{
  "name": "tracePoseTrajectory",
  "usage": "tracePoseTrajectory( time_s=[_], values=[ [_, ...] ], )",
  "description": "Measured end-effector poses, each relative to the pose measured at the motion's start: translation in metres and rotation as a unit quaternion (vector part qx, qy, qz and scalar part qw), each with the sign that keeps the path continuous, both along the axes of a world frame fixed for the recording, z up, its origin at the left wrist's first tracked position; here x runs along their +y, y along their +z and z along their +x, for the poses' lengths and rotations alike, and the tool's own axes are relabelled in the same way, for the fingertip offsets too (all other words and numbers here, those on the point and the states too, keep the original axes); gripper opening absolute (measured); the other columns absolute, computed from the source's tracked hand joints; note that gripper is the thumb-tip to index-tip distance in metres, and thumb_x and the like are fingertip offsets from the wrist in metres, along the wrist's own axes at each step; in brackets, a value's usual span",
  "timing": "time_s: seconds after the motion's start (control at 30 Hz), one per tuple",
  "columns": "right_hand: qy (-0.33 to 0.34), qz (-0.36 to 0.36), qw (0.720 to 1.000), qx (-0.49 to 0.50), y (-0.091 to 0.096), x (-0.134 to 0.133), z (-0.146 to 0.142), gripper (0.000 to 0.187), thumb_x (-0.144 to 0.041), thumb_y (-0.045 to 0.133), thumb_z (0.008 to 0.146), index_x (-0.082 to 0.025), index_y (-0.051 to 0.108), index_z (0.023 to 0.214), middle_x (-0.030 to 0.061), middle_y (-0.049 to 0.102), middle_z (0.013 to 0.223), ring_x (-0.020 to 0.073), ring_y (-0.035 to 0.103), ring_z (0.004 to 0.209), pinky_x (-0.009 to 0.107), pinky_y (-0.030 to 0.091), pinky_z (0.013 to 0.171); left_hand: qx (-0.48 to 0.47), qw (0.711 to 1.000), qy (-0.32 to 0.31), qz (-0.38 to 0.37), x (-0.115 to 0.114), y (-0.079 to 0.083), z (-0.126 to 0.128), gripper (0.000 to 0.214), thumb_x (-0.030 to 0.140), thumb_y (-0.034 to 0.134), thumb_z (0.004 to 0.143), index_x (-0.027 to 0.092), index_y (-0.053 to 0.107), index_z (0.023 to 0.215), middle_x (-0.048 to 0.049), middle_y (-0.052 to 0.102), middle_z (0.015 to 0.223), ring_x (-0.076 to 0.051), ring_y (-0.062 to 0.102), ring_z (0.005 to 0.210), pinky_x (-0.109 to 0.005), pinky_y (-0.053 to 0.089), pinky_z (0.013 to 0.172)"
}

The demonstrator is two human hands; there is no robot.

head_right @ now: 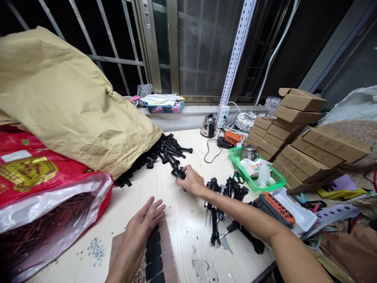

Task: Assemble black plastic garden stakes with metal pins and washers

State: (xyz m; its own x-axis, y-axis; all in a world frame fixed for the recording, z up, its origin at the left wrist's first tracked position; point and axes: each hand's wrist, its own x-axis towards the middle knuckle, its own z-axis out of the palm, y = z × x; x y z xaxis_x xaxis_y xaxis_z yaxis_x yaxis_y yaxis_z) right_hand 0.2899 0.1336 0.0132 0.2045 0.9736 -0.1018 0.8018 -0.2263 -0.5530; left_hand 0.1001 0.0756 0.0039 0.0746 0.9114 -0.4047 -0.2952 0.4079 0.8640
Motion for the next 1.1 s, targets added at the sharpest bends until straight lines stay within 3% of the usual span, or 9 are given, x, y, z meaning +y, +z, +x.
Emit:
tracePoseTrajectory(
  time_s=[0.13, 0.23, 0.27, 0.33, 0.37, 0.5, 0.7, 0.87, 1.1],
  values=[
    [0.194, -0.002, 0.977, 0.089, 0.007, -0.045, -0.037, 0.065, -0.046, 0.069, 0.069, -0.021, 0.045, 0.124, 0.0064, 0.063, 0.106, 0.0181, 0.061, 0.084, 0.027, 0.046, 0.069, -0.117, 0.991, -0.015, -0.056, 0.011, -0.004, 0.02, 0.041, 0.026, 0.075, 0.07, 0.012, 0.063, 0.107, -0.0138, 0.07, 0.1, -0.023, 0.069, 0.087, -0.03, 0.056, 0.073],
    [0.365, -0.051, 0.921, 0.124, 0.015, -0.013, -0.036, 0.064, -0.05, 0.071, 0.068, -0.016, 0.055, 0.12, 0.009, 0.062, 0.111, 0.0171, 0.061, 0.086, 0.025, 0.047, 0.069, -0.101, 0.987, 0.071, -0.101, 0.014, -0.013, 0.007, 0.02, 0.017, 0.072, 0.071, 0.011, 0.065, 0.089, -0.0079, 0.07, 0.077, -0.016, 0.067, 0.062, -0.025, 0.055, 0.058],
    [0.354, -0.039, 0.927, 0.116, 0.018, 0.008, -0.032, 0.054, -0.05, 0.064, 0.077, -0.016, 0.057, 0.118, 0.0092, 0.062, 0.113, 0.0165, 0.061, 0.089, 0.024, 0.047, 0.071, -0.092, 0.985, 0.1, -0.109, 0.014, -0.015, 0.0, 0.016, 0.014, 0.071, 0.071, 0.011, 0.064, 0.086, -0.006, 0.068, 0.072, -0.013, 0.064, 0.055, -0.023, 0.054, 0.054],
    [0.22, 0.033, 0.975, -0.021, 0.019, 0.055, -0.024, 0.041, -0.044, 0.053, 0.088, -0.016, 0.058, 0.118, 0.0099, 0.06, 0.115, 0.0175, 0.059, 0.098, 0.025, 0.046, 0.076, -0.088, 0.983, 0.126, -0.102, 0.013, -0.016, -0.014, 0.016, 0.012, 0.072, 0.07, 0.012, 0.064, 0.085, -0.0028, 0.064, 0.068, -0.01, 0.058, 0.049, -0.02, 0.052, 0.048],
    [0.149, 0.043, 0.981, -0.119, 0.017, 0.077, -0.022, 0.035, -0.041, 0.05, 0.09, -0.017, 0.061, 0.113, 0.0093, 0.061, 0.114, 0.0188, 0.058, 0.101, 0.027, 0.045, 0.078, -0.093, 0.983, 0.127, -0.094, 0.012, -0.016, -0.02, 0.019, 0.011, 0.073, 0.069, 0.012, 0.064, 0.086, -0.0014, 0.062, 0.066, -0.009, 0.057, 0.048, -0.019, 0.051, 0.046],
    [0.076, 0.033, 0.977, -0.198, -0.003, 0.127, -0.028, 0.023, -0.023, 0.053, 0.088, -0.01, 0.064, 0.104, 0.0185, 0.06, 0.114, 0.0283, 0.054, 0.11, 0.036, 0.043, 0.085, -0.127, 0.982, 0.117, -0.073, 0.01, -0.008, -0.029, 0.022, 0.013, 0.072, 0.072, 0.011, 0.065, 0.092, 0.0003, 0.057, 0.065, -0.007, 0.055, 0.051, -0.018, 0.051, 0.048],
    [0.033, 0.004, 0.972, -0.232, -0.028, 0.116, -0.032, 0.027, -0.011, 0.043, 0.089, -0.006, 0.062, 0.108, 0.0218, 0.06, 0.109, 0.0265, 0.062, 0.096, 0.034, 0.044, 0.077, -0.122, 0.978, 0.149, -0.077, 0.015, -0.002, -0.032, 0.015, 0.012, 0.061, 0.081, 0.011, 0.062, 0.096, -0.0068, 0.065, 0.077, -0.015, 0.065, 0.062, -0.036, 0.06, 0.065],
    [0.049, 0.012, 0.969, -0.242, -0.031, 0.108, -0.022, 0.034, -0.038, 0.054, 0.088, -0.014, 0.06, 0.111, 0.0164, 0.059, 0.117, 0.026, 0.06, 0.102, 0.034, 0.044, 0.08, -0.105, 0.983, 0.133, -0.065, 0.017, -0.008, -0.026, 0.022, 0.011, 0.06, 0.082, 0.012, 0.06, 0.103, -0.0104, 0.068, 0.086, -0.018, 0.067, 0.066, -0.036, 0.06, 0.064],
    [0.024, -0.007, 0.972, -0.236, -0.038, 0.117, -0.02, 0.027, -0.016, 0.05, 0.088, -0.009, 0.057, 0.114, 0.0196, 0.061, 0.109, 0.027, 0.061, 0.101, 0.034, 0.042, 0.08, -0.13, 0.979, 0.147, -0.052, 0.018, -0.005, -0.023, 0.02, 0.011, 0.058, 0.083, 0.012, 0.059, 0.103, -0.0076, 0.066, 0.077, -0.016, 0.066, 0.064, -0.032, 0.059, 0.063]
  ],
)
